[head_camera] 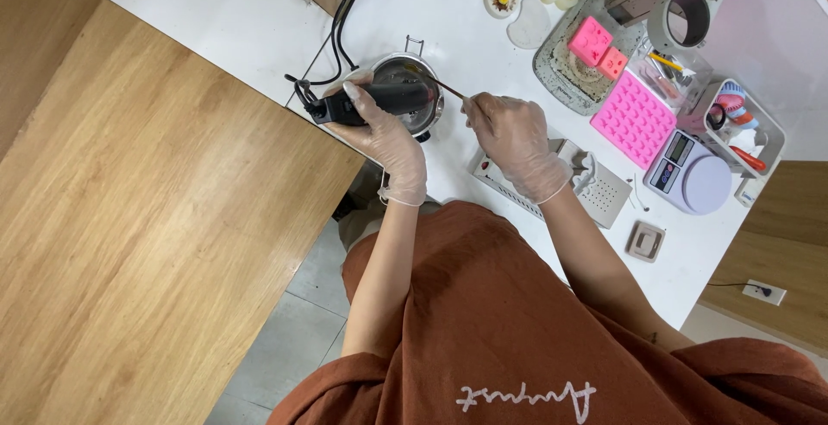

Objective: The recorder cleans a silicone mold and then uses a heat gun and spoon to melt and stir wax in a pot.

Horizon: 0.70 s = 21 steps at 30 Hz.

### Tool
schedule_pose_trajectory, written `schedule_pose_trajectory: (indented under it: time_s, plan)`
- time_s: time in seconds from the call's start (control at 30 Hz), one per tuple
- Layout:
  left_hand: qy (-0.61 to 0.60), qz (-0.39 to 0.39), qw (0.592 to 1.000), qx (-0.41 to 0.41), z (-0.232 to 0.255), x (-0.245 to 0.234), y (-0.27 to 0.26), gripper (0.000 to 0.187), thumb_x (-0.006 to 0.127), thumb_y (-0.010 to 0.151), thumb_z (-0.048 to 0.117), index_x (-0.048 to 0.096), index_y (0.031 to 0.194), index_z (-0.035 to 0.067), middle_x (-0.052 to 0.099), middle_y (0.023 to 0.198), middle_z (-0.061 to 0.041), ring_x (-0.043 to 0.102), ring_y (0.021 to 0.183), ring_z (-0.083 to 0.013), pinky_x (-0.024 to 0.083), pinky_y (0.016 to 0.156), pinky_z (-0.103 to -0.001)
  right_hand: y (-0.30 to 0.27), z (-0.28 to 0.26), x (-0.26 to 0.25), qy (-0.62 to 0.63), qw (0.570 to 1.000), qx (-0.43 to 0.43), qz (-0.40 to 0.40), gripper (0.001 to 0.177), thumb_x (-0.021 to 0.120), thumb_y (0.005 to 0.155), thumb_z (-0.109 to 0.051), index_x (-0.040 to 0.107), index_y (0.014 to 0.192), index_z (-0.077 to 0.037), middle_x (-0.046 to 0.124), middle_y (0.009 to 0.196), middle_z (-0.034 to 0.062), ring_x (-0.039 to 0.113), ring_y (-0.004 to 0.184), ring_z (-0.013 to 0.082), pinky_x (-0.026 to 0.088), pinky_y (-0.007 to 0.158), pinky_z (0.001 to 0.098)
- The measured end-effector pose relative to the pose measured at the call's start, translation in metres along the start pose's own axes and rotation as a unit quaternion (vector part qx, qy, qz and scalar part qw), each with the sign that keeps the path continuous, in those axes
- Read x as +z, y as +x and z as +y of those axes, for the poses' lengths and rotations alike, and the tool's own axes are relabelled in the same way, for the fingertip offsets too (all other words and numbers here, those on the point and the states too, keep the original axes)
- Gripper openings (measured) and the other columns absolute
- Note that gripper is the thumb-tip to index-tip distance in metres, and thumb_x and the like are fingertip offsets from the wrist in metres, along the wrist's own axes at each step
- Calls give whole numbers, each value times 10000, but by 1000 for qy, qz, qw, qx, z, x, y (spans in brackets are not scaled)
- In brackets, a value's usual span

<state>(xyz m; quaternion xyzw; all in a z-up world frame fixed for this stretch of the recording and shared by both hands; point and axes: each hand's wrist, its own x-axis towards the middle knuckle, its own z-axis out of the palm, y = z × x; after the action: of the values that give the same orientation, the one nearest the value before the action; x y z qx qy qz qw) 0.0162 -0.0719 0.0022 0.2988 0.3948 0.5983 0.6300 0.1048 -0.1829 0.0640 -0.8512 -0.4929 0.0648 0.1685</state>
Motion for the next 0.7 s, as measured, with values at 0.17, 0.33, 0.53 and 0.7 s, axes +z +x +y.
schedule_pose_trajectory:
  time_s: [0.17, 0.33, 0.53, 0.7]
  plan:
    - [29, 18, 999, 15, 1, -1, 0, 353, 545, 1072, 390, 461, 1134, 53, 633, 1071, -79, 639, 988, -154, 624, 880, -337, 0, 1, 1, 4, 1000, -9, 11, 248, 626, 1034, -184, 740, 875, -32, 720, 672, 46, 685, 549, 205, 543, 539, 352]
    - [58, 27, 997, 43, -6, -6, 0, 339, 531, 1081, 387, 465, 1129, 58, 638, 1105, -89, 642, 1055, -184, 598, 967, -335, -1, 2, 2, 14, 1000, -1, 7, 241, 619, 1037, -183, 741, 888, -38, 722, 672, 40, 685, 535, 198, 543, 529, 346]
    - [81, 36, 994, 63, -8, -7, -1, 363, 526, 1110, 389, 500, 1175, 33, 638, 1177, -125, 635, 1147, -231, 541, 1075, -377, -2, -2, -1, 10, 1000, 4, 17, 254, 624, 1044, -201, 743, 881, -47, 720, 666, 39, 681, 533, 207, 537, 531, 355]
    - [38, 42, 998, 23, -12, -7, -1, 374, 511, 1074, 387, 450, 1205, 43, 618, 1209, -132, 620, 1180, -238, 541, 1080, -425, -2, 1, -1, 11, 1000, -1, 23, 246, 625, 1045, -202, 742, 886, -55, 716, 661, 34, 683, 537, 203, 532, 527, 349]
